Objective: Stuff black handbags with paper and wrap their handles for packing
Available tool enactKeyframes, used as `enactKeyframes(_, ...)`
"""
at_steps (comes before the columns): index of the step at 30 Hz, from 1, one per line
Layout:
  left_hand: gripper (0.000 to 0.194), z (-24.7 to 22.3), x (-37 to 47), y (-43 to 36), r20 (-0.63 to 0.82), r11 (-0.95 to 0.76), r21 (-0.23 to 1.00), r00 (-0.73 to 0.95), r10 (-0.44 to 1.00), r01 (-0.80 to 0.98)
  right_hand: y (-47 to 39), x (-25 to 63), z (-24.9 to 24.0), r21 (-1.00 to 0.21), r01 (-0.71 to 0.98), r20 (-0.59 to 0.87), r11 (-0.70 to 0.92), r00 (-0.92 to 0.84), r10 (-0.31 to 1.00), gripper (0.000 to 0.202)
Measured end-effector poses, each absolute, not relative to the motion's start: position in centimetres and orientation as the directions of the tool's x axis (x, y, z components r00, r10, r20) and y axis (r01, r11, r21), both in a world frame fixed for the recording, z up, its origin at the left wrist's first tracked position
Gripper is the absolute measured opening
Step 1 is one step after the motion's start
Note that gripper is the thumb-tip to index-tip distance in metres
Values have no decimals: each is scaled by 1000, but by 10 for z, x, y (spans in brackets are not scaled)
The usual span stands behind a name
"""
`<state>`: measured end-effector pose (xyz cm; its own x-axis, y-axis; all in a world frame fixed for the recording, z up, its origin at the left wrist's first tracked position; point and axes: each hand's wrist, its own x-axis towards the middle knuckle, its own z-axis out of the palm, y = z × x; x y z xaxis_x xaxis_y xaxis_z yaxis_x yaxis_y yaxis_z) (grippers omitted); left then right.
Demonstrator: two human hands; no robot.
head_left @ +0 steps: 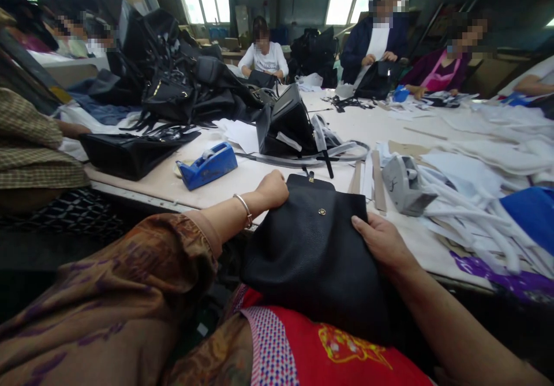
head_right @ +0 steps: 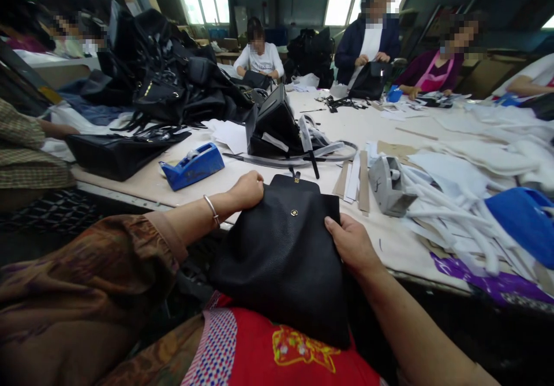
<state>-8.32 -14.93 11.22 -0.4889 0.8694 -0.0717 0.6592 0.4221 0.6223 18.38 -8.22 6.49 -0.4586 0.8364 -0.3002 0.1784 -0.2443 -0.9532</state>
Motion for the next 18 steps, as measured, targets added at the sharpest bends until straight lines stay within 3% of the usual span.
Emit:
enactKeyframes(3,40,94,-90,-149,-61,416,532,-457,888,738,-84,178,54,-931,144,-362,-335,-474,803,39)
enactKeyframes(8,35,48,-95,-156,-103,470,438,-477,873,766,-84,167,31,-884,166,-458,-436,-486,744,35)
enactKeyframes(12,39,23,-97,-162,-67,500,396,-518,853,770,-74,165,31,-884,435,-381,-170,-462,801,31)
enactKeyframes(15,40,24,-94,-164,-53,502,358,-519,853,787,-67,165,35,-730,674,-269,115,-438,858,32)
enactKeyframes(18,42,39,-87,-163,5,453,304,-477,879,838,-65,164,35,-583,780,-198,227,-407,891,32)
